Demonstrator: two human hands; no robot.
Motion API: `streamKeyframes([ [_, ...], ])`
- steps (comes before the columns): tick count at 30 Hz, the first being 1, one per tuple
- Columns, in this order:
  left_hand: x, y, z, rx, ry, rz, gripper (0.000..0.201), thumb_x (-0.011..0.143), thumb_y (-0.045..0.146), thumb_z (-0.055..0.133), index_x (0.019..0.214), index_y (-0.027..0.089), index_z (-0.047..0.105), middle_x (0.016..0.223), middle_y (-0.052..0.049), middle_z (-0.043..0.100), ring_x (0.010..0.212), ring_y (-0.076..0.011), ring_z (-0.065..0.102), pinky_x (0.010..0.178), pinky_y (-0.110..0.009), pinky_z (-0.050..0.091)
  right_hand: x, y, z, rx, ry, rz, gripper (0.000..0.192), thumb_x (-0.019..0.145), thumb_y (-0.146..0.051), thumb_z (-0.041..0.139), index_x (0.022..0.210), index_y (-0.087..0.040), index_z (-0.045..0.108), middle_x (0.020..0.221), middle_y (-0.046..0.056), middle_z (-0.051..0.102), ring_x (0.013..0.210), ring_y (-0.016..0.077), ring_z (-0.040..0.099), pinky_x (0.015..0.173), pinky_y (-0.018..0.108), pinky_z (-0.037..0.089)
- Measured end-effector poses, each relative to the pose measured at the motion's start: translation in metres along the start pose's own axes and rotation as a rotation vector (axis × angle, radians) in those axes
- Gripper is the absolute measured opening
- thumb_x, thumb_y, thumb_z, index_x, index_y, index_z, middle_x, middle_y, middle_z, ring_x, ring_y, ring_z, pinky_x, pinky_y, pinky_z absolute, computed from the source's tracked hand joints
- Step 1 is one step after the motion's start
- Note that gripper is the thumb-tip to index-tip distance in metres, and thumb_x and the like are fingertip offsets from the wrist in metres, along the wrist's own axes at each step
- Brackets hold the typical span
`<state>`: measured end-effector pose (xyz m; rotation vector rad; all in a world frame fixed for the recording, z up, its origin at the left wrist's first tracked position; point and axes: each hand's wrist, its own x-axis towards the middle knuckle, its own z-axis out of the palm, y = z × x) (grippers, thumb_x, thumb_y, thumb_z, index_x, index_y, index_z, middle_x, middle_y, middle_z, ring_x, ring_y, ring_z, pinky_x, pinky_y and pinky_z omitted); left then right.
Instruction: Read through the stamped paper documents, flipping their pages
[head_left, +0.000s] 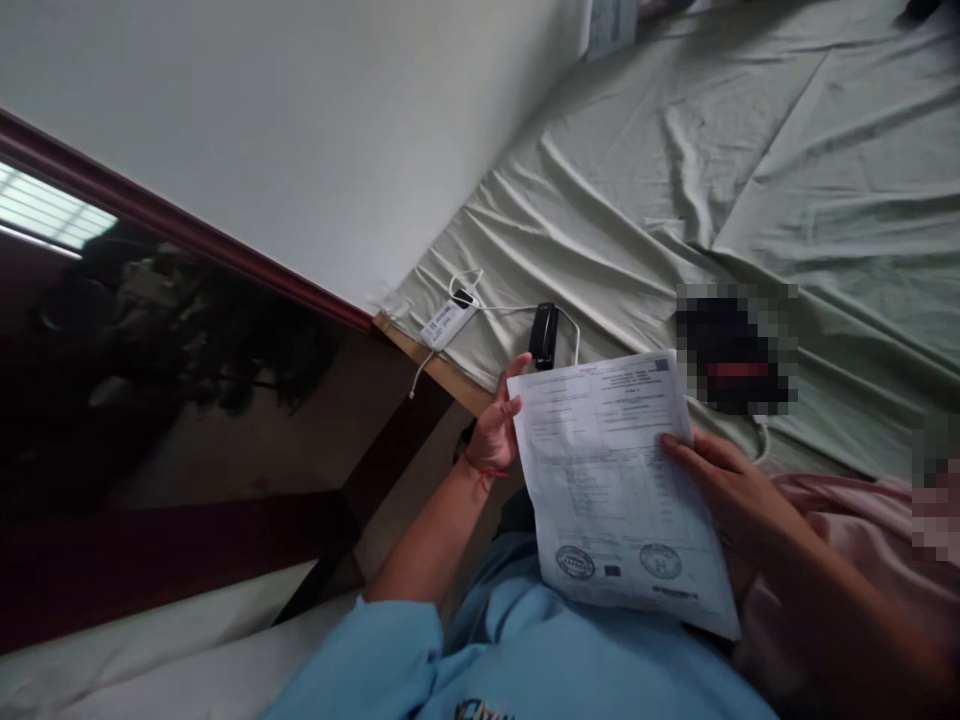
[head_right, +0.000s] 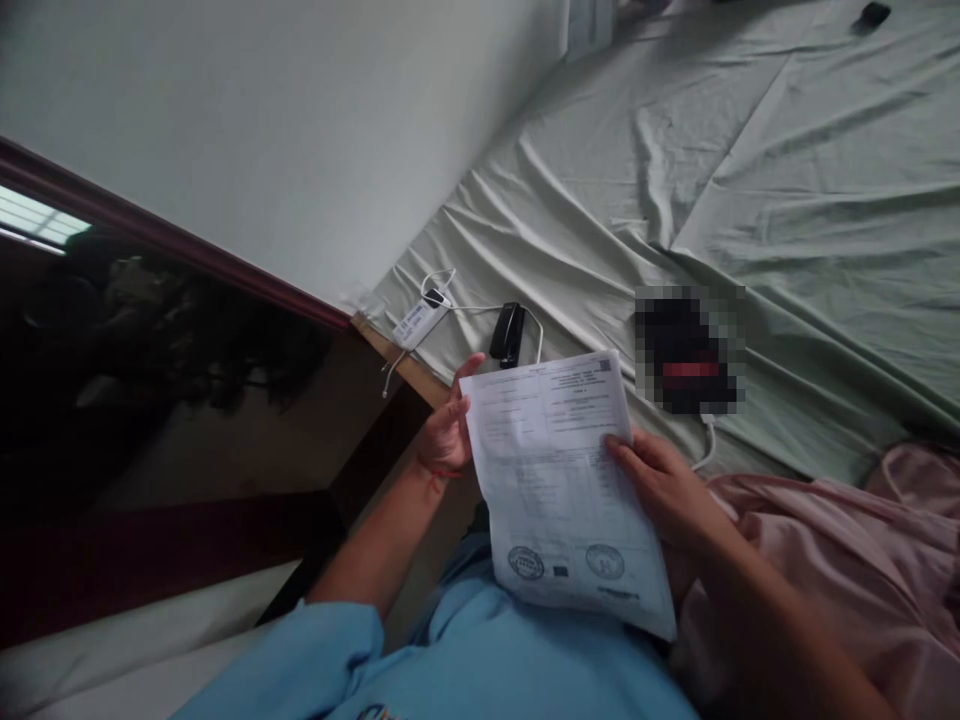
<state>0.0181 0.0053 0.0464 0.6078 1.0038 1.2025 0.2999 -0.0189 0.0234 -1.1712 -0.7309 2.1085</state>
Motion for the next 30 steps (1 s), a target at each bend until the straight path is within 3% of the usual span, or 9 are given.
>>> streamKeyframes([
  [6,0.011,-0.013,0.006,-0.032,0.011,-0.032,0.048,0.069,0.031,0.081,0.112,0.026,0.062,0.112,-0.004,0.07,0.106,-0.0269,0.066,0.098,-0.044,0.048,-0.002,-0.006,0.003,-0.084,0.029,-0.084,0.04,0.087,-0.055,0.069,0.118,-0.029,0.073,0.094,0.005,0.078,0.08,0.0259,0.074,0.067,0.038,0.06],
  [12,0.012,-0.015,0.003,-0.04,0.007,0.002,0.033,0.08,0.039,0.076,0.107,0.024,0.064,0.104,-0.003,0.07,0.1,-0.023,0.067,0.092,-0.039,0.05,0.002,-0.002,-0.001,-0.099,0.053,-0.161,0.044,0.089,-0.056,0.068,0.123,-0.029,0.07,0.106,0.006,0.077,0.092,0.0274,0.073,0.071,0.037,0.06],
  [16,0.017,-0.01,0.006,-0.011,0.029,0.016,0.037,0.081,0.04,0.076,0.112,0.024,0.066,0.104,-0.004,0.072,0.101,-0.024,0.068,0.093,-0.04,0.05,0.003,-0.005,0.0,-0.099,0.088,-0.152,0.044,0.086,-0.057,0.069,0.118,-0.027,0.071,0.102,0.007,0.078,0.09,0.0291,0.074,0.066,0.037,0.059],
  [20,0.016,-0.014,0.01,-0.044,0.032,-0.048,0.048,0.081,0.04,0.078,0.123,0.022,0.066,0.117,-0.009,0.073,0.114,-0.0291,0.067,0.1,-0.044,0.05,0.003,-0.008,0.001,-0.096,0.135,-0.164,0.043,0.086,-0.055,0.069,0.118,-0.027,0.07,0.101,0.007,0.078,0.093,0.0298,0.073,0.068,0.038,0.059],
  [23,0.006,-0.027,0.009,-0.014,0.123,-0.113,0.052,0.079,0.05,0.079,0.116,0.014,0.07,0.115,-0.014,0.075,0.119,-0.0336,0.065,0.102,-0.046,0.05,0.002,-0.008,0.001,-0.088,0.17,-0.18,0.042,0.086,-0.053,0.069,0.118,-0.026,0.07,0.1,0.007,0.078,0.093,0.0296,0.073,0.069,0.038,0.059],
  [30,-0.021,-0.055,0.007,0.207,0.314,-0.003,0.057,0.075,0.062,0.079,0.105,0.013,0.074,0.107,-0.012,0.076,0.112,-0.0309,0.068,0.098,-0.041,0.053,0.001,-0.01,0.002,-0.128,0.189,-0.177,0.04,0.086,-0.055,0.069,0.113,-0.026,0.072,0.094,0.006,0.078,0.082,0.0276,0.072,0.059,0.035,0.055],
])
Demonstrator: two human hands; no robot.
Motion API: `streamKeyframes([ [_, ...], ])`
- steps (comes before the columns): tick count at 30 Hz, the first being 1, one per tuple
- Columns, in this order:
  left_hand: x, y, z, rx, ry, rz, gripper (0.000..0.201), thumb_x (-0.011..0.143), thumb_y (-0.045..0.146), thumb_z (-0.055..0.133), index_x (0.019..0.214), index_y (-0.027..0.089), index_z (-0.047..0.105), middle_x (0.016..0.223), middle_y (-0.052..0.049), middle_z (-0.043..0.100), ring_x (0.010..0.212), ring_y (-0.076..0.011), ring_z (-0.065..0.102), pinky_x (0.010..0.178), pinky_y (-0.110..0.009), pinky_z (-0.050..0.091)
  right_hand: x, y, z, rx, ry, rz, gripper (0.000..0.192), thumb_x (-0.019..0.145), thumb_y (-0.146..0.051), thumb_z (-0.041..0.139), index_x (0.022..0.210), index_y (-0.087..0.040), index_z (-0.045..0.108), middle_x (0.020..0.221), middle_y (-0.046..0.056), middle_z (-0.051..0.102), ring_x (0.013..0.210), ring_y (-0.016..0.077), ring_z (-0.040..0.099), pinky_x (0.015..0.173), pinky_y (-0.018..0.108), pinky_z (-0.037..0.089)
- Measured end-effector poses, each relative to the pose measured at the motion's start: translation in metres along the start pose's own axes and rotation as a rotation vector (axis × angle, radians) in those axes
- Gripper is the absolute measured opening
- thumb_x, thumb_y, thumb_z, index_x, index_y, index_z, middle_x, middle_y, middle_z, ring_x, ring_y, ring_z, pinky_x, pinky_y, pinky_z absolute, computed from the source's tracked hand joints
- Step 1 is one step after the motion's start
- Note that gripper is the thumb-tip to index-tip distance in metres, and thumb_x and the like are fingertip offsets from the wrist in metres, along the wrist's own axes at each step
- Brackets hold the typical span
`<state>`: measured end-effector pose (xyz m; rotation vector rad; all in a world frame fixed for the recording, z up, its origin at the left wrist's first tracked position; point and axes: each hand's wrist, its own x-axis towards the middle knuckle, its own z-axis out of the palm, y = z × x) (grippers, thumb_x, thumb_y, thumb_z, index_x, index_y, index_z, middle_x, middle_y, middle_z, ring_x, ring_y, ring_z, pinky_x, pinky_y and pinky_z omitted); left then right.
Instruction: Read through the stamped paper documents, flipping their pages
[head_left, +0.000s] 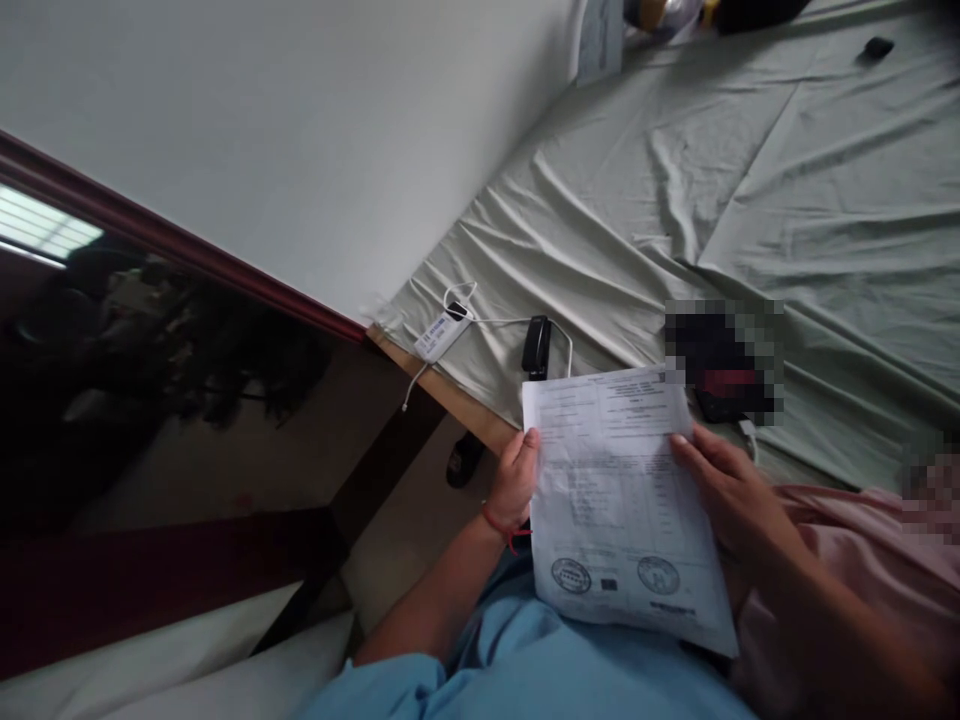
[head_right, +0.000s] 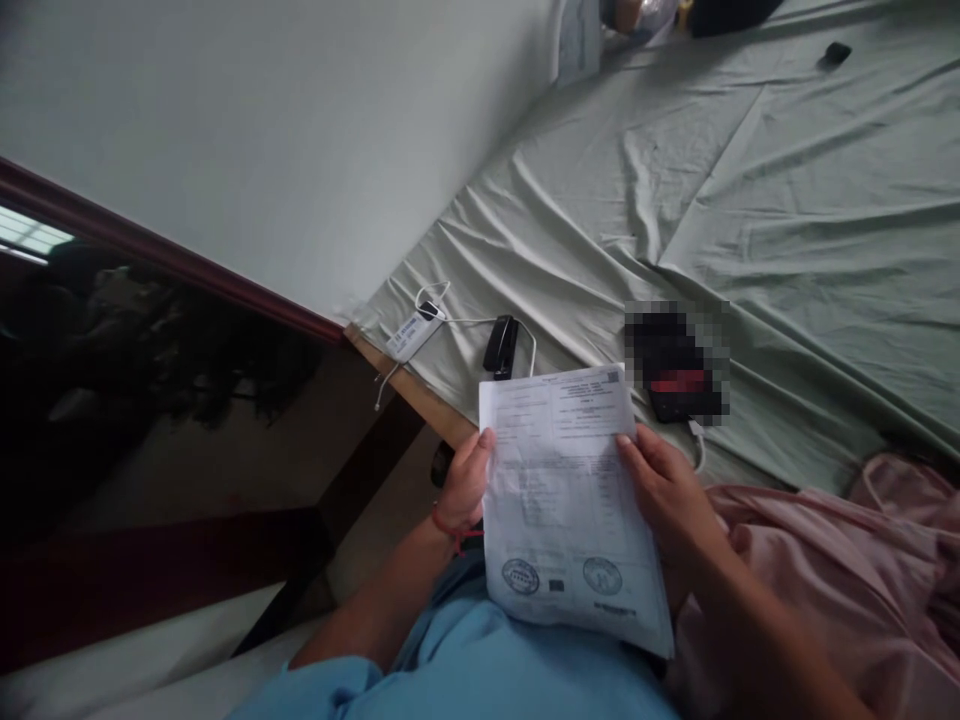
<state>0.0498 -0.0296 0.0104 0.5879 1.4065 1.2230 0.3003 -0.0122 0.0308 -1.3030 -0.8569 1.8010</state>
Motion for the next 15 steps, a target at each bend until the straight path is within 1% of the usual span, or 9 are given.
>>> streamKeyframes([
  [2,0.001,0.003,0.0,-0.014,0.009,-0.035,0.057,0.072,0.061,0.082,0.1,0.013,0.074,0.101,-0.011,0.077,0.109,-0.0305,0.069,0.096,-0.04,0.054,0.0,0.0,-0.001,-0.042,-0.011,0.008,0.039,0.086,-0.056,0.069,0.111,-0.025,0.072,0.09,0.005,0.077,0.077,0.0263,0.071,0.056,0.034,0.053],
  [6,0.01,0.015,-0.001,-0.095,0.009,-0.174,0.055,0.062,0.054,0.09,0.094,0.012,0.073,0.09,-0.009,0.076,0.101,-0.0309,0.071,0.092,-0.042,0.056,0.003,0.008,-0.005,-0.097,-0.062,0.033,0.038,0.088,-0.058,0.065,0.107,-0.025,0.073,0.082,0.003,0.075,0.068,0.0235,0.068,0.054,0.032,0.051],
  [9,0.014,0.019,-0.002,-0.107,0.0,-0.227,0.049,0.063,0.048,0.09,0.09,0.011,0.072,0.086,-0.009,0.075,0.099,-0.0313,0.072,0.091,-0.043,0.056,0.007,0.014,-0.008,-0.122,-0.091,0.051,0.035,0.086,-0.055,0.068,0.101,-0.024,0.074,0.076,0.002,0.073,0.065,0.0231,0.066,0.053,0.032,0.05],
  [12,0.016,0.019,-0.002,-0.099,-0.009,-0.231,0.046,0.066,0.047,0.088,0.091,0.012,0.072,0.085,-0.009,0.074,0.094,-0.0292,0.071,0.088,-0.041,0.055,0.009,0.014,-0.009,-0.169,-0.076,0.044,0.03,0.082,-0.052,0.071,0.091,-0.023,0.073,0.068,0.001,0.069,0.059,0.0221,0.063,0.05,0.032,0.048],
  [14,0.019,0.019,-0.003,-0.053,0.0,-0.183,0.045,0.068,0.049,0.085,0.091,0.013,0.071,0.085,-0.007,0.073,0.086,-0.0249,0.069,0.082,-0.037,0.053,0.008,0.011,-0.008,-0.185,-0.049,0.032,0.029,0.08,-0.052,0.072,0.086,-0.023,0.072,0.067,0.001,0.068,0.057,0.0211,0.061,0.048,0.031,0.046],
  [15,0.021,0.019,-0.004,0.005,0.005,-0.143,0.043,0.07,0.05,0.083,0.089,0.014,0.071,0.083,-0.006,0.072,0.081,-0.0222,0.067,0.078,-0.034,0.052,0.008,0.01,-0.008,-0.186,-0.031,0.025,0.029,0.08,-0.052,0.072,0.085,-0.024,0.071,0.067,0.001,0.068,0.057,0.0209,0.061,0.048,0.031,0.046],
])
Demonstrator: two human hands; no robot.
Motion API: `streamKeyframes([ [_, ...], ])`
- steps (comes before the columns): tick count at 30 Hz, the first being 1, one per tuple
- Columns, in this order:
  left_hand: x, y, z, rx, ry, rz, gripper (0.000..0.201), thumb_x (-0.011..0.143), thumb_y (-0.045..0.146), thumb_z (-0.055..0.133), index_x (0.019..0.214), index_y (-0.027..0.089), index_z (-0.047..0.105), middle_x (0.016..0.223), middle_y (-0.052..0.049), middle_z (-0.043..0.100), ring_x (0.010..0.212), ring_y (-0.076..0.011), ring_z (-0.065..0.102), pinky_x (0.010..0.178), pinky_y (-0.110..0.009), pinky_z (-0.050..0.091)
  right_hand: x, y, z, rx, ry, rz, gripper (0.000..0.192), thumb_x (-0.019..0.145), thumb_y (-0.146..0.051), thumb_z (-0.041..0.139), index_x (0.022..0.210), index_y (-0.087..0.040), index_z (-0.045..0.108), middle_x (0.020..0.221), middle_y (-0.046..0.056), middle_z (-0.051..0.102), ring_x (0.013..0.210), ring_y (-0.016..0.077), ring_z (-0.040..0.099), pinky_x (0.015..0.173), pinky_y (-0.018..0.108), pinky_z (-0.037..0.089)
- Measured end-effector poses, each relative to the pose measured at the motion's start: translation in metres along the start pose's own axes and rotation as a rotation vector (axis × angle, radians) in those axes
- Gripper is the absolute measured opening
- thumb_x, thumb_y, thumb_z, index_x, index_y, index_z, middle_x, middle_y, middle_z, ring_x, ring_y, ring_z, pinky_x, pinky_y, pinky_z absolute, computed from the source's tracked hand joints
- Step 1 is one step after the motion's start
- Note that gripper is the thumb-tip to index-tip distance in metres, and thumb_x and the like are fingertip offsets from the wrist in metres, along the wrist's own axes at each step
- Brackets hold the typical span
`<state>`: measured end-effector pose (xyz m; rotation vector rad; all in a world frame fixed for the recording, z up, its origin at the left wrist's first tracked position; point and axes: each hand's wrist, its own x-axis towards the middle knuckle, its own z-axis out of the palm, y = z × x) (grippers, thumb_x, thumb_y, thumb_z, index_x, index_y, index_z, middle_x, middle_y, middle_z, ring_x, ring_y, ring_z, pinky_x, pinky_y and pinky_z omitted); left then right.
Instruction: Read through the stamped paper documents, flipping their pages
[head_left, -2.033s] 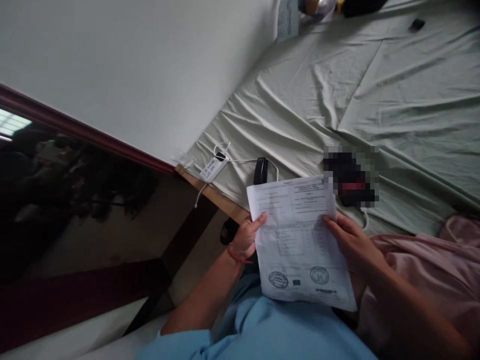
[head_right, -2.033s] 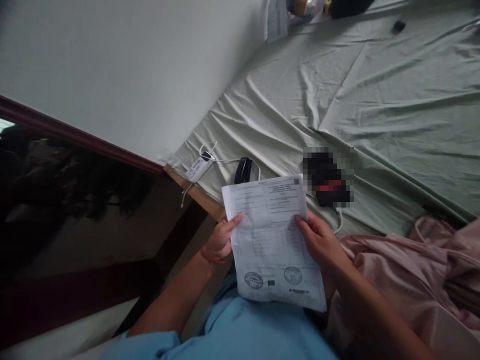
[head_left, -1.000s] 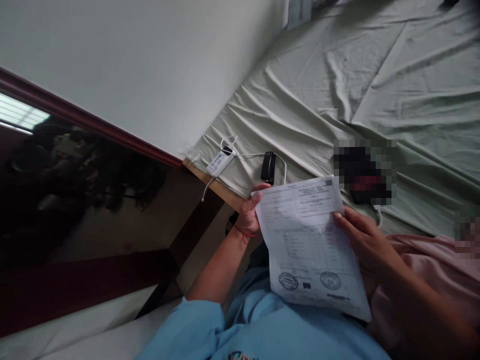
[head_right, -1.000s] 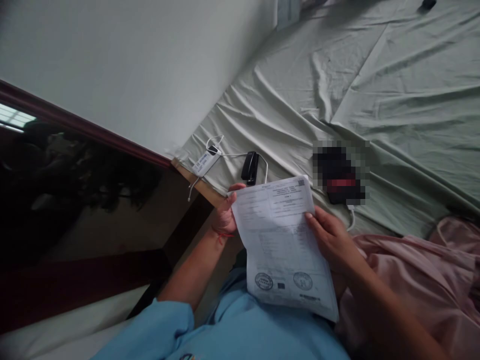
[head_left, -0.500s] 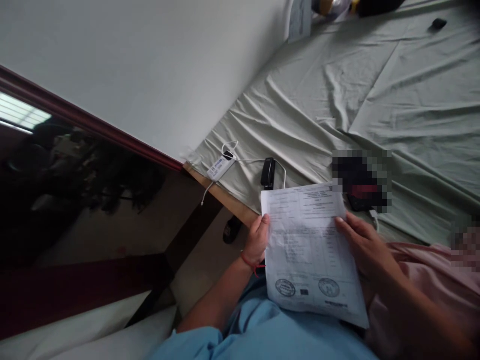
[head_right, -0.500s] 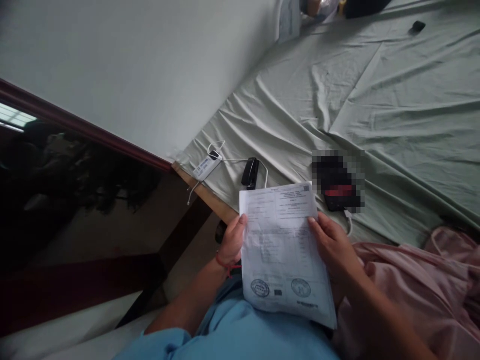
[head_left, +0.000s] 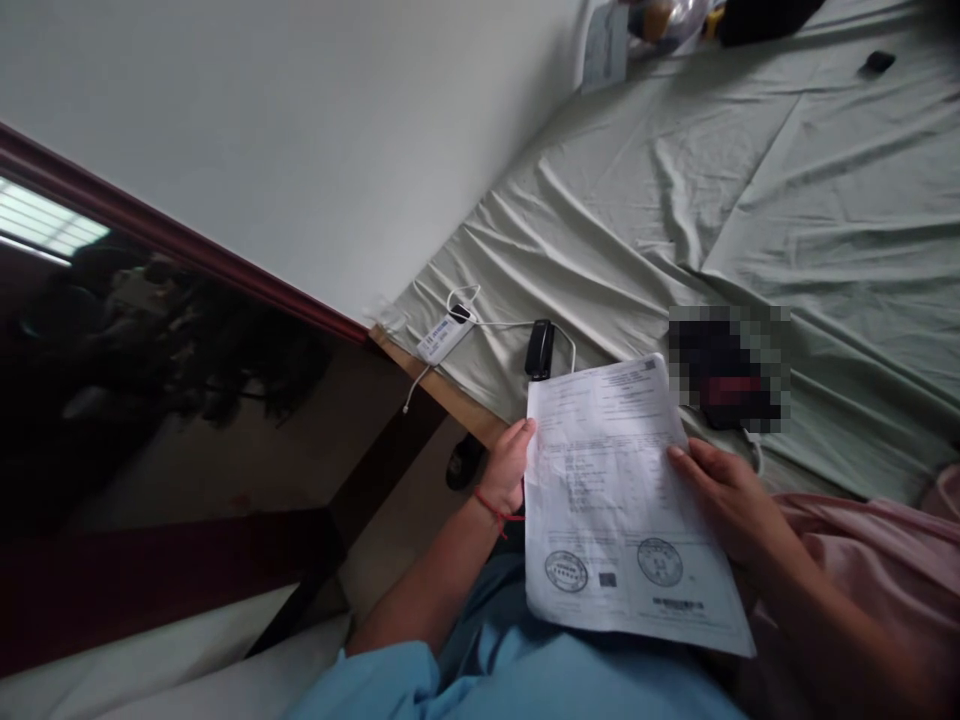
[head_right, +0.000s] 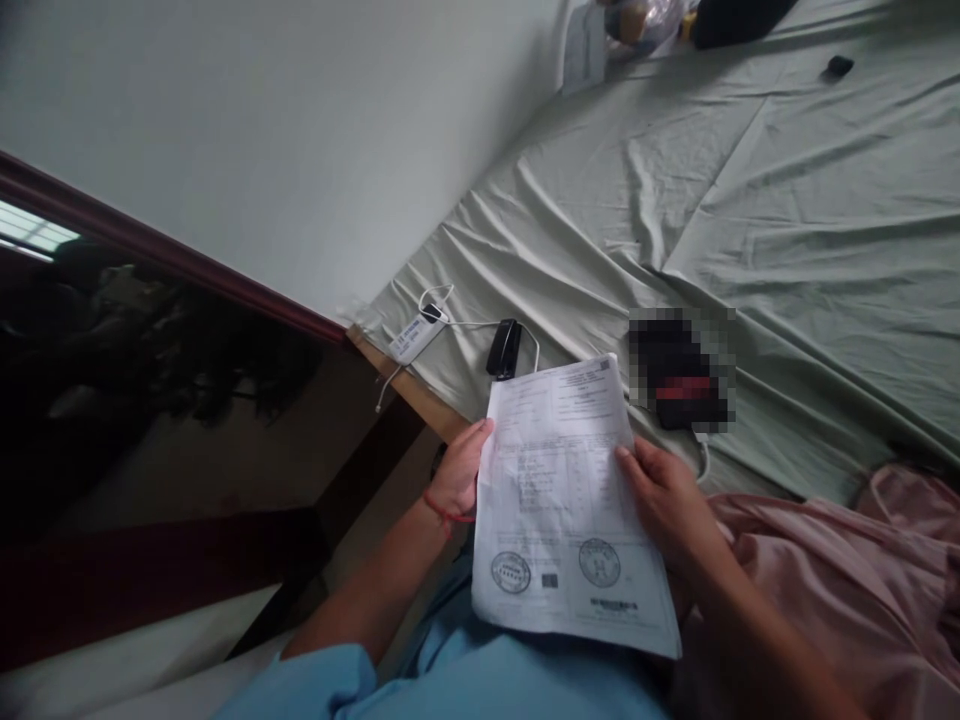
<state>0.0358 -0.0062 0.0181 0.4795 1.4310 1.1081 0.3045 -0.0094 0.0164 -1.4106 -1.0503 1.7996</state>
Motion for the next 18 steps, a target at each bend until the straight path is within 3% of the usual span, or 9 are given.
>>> streamKeyframes([
  [5,0.019,0.01,-0.004,0.581,0.126,0.298,0.029,0.082,0.039,0.065,0.066,0.015,0.062,0.065,-0.001,0.057,0.066,-0.0138,0.05,0.061,-0.024,0.036,-0.001,-0.005,0.0,-0.039,0.065,-0.019,0.029,0.076,-0.051,0.072,0.073,-0.024,0.065,0.063,0.001,0.064,0.055,0.0203,0.059,0.047,0.031,0.044],
  [7,0.028,0.015,-0.004,0.714,0.135,0.294,0.029,0.084,0.035,0.058,0.062,0.016,0.058,0.059,0.0,0.05,0.061,-0.0126,0.044,0.056,-0.024,0.03,-0.001,-0.008,0.001,-0.055,0.08,-0.021,0.031,0.076,-0.052,0.072,0.07,-0.023,0.062,0.061,0.0,0.062,0.054,0.0191,0.058,0.046,0.03,0.043],
  [11,0.04,0.023,-0.006,0.751,0.058,0.17,0.027,0.079,0.034,0.056,0.059,0.016,0.052,0.055,0.003,0.041,0.052,-0.0098,0.035,0.05,-0.023,0.022,-0.002,-0.012,0.004,-0.086,0.103,0.002,0.032,0.078,-0.053,0.067,0.074,-0.022,0.061,0.062,0.001,0.062,0.053,0.0177,0.057,0.046,0.029,0.042],
  [18,0.048,0.028,-0.008,0.737,0.033,0.129,0.027,0.076,0.036,0.053,0.058,0.016,0.049,0.054,0.003,0.04,0.051,-0.0094,0.037,0.047,-0.021,0.024,0.003,-0.005,0.01,-0.092,0.068,-0.032,0.035,0.085,-0.053,0.06,0.09,-0.02,0.067,0.064,0.001,0.064,0.054,0.0186,0.058,0.046,0.028,0.043],
])
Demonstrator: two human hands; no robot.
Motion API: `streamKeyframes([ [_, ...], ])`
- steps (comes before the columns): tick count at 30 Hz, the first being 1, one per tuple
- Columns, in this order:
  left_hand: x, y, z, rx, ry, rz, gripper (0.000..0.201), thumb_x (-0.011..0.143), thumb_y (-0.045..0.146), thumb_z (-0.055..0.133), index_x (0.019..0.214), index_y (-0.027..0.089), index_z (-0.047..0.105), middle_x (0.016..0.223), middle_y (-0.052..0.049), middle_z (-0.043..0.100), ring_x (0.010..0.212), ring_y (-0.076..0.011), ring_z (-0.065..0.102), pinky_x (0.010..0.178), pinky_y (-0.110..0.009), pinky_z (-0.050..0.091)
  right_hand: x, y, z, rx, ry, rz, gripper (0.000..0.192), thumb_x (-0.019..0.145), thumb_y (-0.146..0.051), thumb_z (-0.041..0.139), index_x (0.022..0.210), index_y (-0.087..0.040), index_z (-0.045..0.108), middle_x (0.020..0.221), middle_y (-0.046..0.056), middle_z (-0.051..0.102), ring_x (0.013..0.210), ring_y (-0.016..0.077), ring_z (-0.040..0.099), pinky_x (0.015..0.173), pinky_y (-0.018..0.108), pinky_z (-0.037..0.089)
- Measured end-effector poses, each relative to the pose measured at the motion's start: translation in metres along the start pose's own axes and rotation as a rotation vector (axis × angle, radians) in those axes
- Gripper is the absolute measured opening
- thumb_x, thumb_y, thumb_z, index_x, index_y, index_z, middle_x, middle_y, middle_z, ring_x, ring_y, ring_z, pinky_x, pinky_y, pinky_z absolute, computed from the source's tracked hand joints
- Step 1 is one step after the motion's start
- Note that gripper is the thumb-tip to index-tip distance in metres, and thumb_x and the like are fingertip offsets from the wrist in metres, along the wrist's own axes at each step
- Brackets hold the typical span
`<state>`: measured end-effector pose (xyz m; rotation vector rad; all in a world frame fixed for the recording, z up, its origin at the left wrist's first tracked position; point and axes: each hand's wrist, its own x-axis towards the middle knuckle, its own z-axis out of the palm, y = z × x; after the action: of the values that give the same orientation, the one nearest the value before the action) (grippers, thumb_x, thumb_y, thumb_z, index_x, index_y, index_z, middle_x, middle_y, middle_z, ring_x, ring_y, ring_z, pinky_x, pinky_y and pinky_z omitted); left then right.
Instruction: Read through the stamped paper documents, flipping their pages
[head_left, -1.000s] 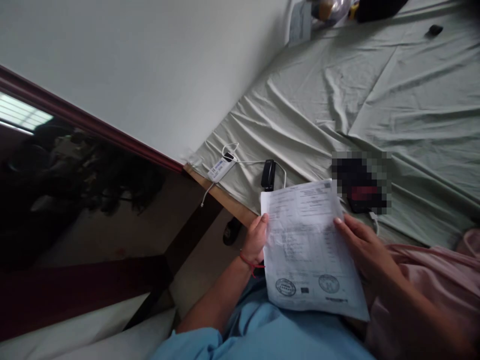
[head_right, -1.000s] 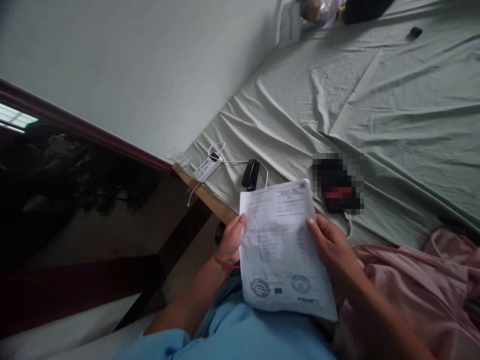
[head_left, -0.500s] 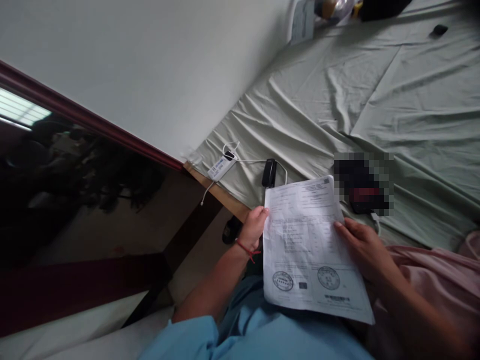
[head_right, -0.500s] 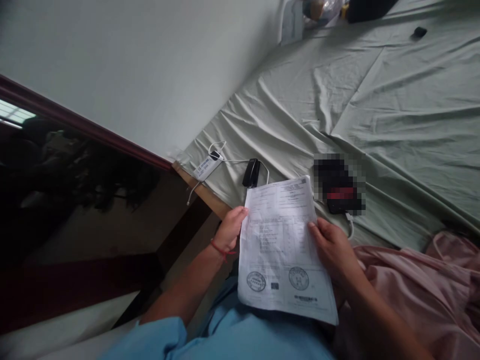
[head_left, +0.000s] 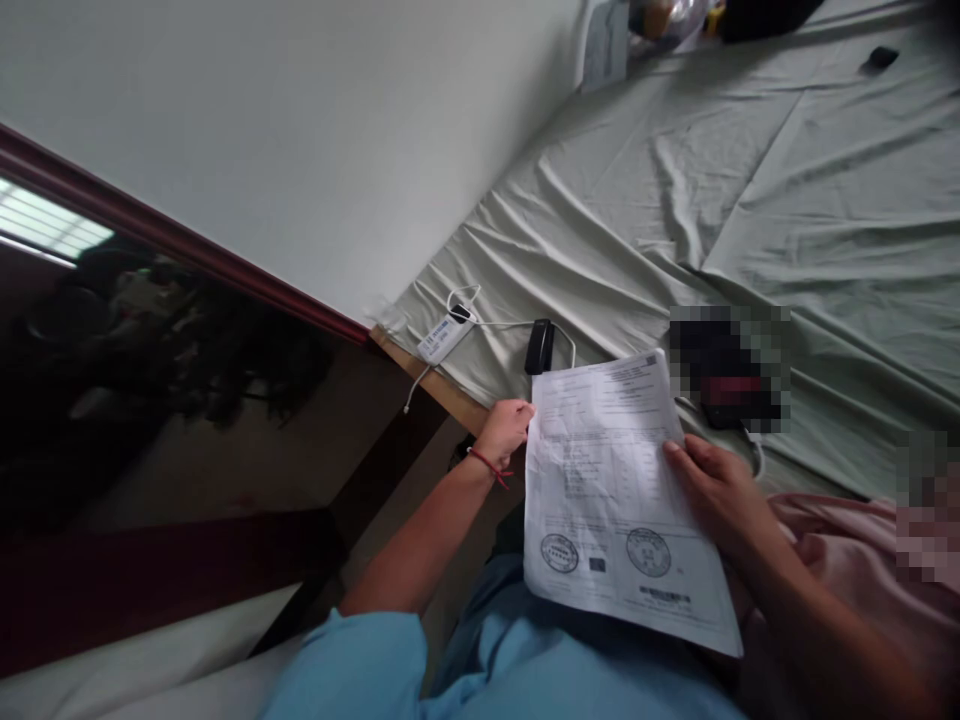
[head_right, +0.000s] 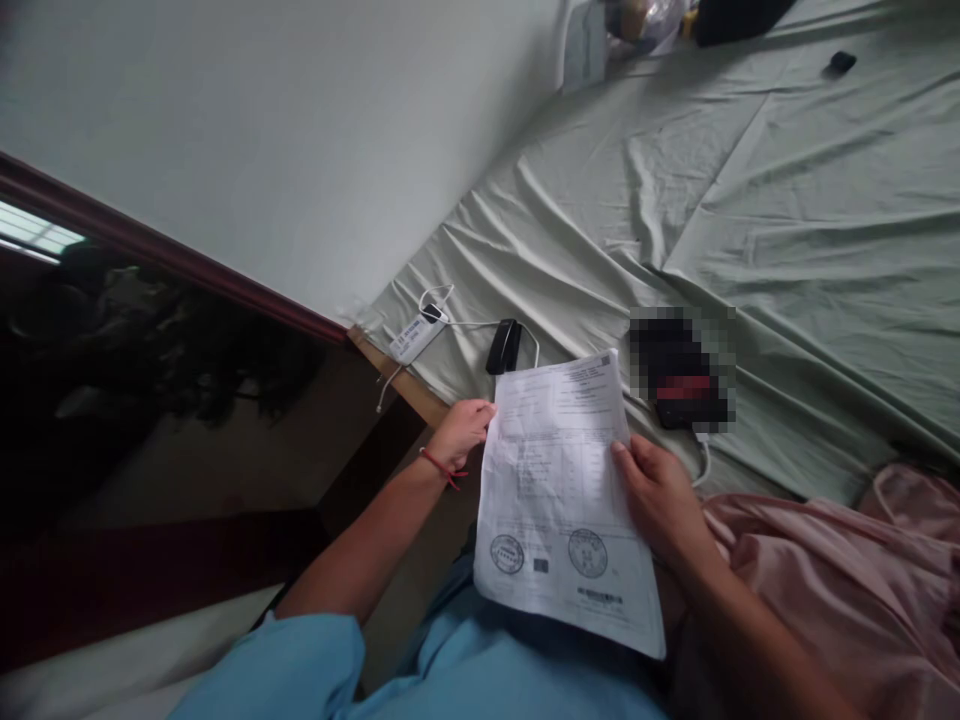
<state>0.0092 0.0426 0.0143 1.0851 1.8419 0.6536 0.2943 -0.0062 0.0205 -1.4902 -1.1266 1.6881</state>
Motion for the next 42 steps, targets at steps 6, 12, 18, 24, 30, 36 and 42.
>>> streamKeyframes([
  [6,0.002,-0.001,0.0,0.013,0.043,0.022,0.021,0.081,0.028,0.052,0.064,0.015,0.055,0.057,0.002,0.047,0.052,-0.0103,0.04,0.048,-0.021,0.028,0.001,0.005,0.004,-0.058,0.013,-0.055,0.038,0.091,-0.053,0.053,0.096,-0.018,0.066,0.068,0.002,0.065,0.058,0.0189,0.059,0.05,0.029,0.044],
  [12,0.003,0.006,-0.009,0.44,0.275,0.283,0.016,0.089,0.016,0.053,0.092,0.015,0.069,0.084,-0.008,0.072,0.076,-0.0199,0.064,0.073,-0.032,0.048,0.002,0.005,0.006,-0.12,0.06,-0.131,0.036,0.091,-0.05,0.053,0.093,-0.018,0.069,0.068,0.004,0.065,0.061,0.0202,0.059,0.051,0.029,0.044],
  [18,0.011,0.019,-0.019,0.654,0.451,0.712,0.042,0.093,0.015,0.054,0.134,0.018,0.064,0.123,-0.014,0.068,0.11,-0.0257,0.063,0.098,-0.041,0.05,0.001,0.003,0.009,-0.145,0.102,-0.16,0.035,0.09,-0.051,0.055,0.083,-0.02,0.068,0.067,0.005,0.067,0.062,0.0211,0.06,0.053,0.029,0.044],
  [24,0.028,0.023,-0.024,0.751,0.409,0.818,0.026,0.096,0.023,0.059,0.115,0.019,0.076,0.108,-0.011,0.075,0.098,-0.0249,0.066,0.094,-0.041,0.051,0.003,0.003,0.01,-0.181,0.106,-0.159,0.033,0.09,-0.05,0.053,0.079,-0.021,0.063,0.065,0.004,0.064,0.06,0.0204,0.058,0.052,0.029,0.042],
  [30,0.034,0.022,-0.022,0.736,0.43,0.854,0.02,0.092,0.025,0.068,0.108,0.019,0.078,0.103,-0.009,0.076,0.095,-0.0245,0.067,0.092,-0.041,0.051,0.006,0.006,0.009,-0.205,0.088,-0.149,0.032,0.091,-0.05,0.048,0.082,-0.021,0.06,0.07,0.005,0.066,0.062,0.0204,0.059,0.053,0.029,0.042],
  [36,0.036,0.022,-0.019,0.746,0.446,0.851,0.018,0.091,0.024,0.068,0.105,0.019,0.079,0.097,-0.009,0.075,0.091,-0.0237,0.065,0.089,-0.04,0.052,0.004,0.007,0.008,-0.196,0.08,-0.14,0.033,0.091,-0.049,0.05,0.083,-0.02,0.063,0.071,0.005,0.067,0.064,0.0206,0.06,0.052,0.028,0.042],
  [42,0.034,0.028,-0.018,0.788,0.38,0.793,0.02,0.093,0.025,0.062,0.102,0.018,0.079,0.097,-0.011,0.073,0.092,-0.0245,0.064,0.088,-0.039,0.052,0.003,0.006,0.009,-0.151,0.062,-0.117,0.033,0.092,-0.049,0.05,0.087,-0.02,0.063,0.072,0.005,0.067,0.064,0.0205,0.06,0.053,0.029,0.044],
])
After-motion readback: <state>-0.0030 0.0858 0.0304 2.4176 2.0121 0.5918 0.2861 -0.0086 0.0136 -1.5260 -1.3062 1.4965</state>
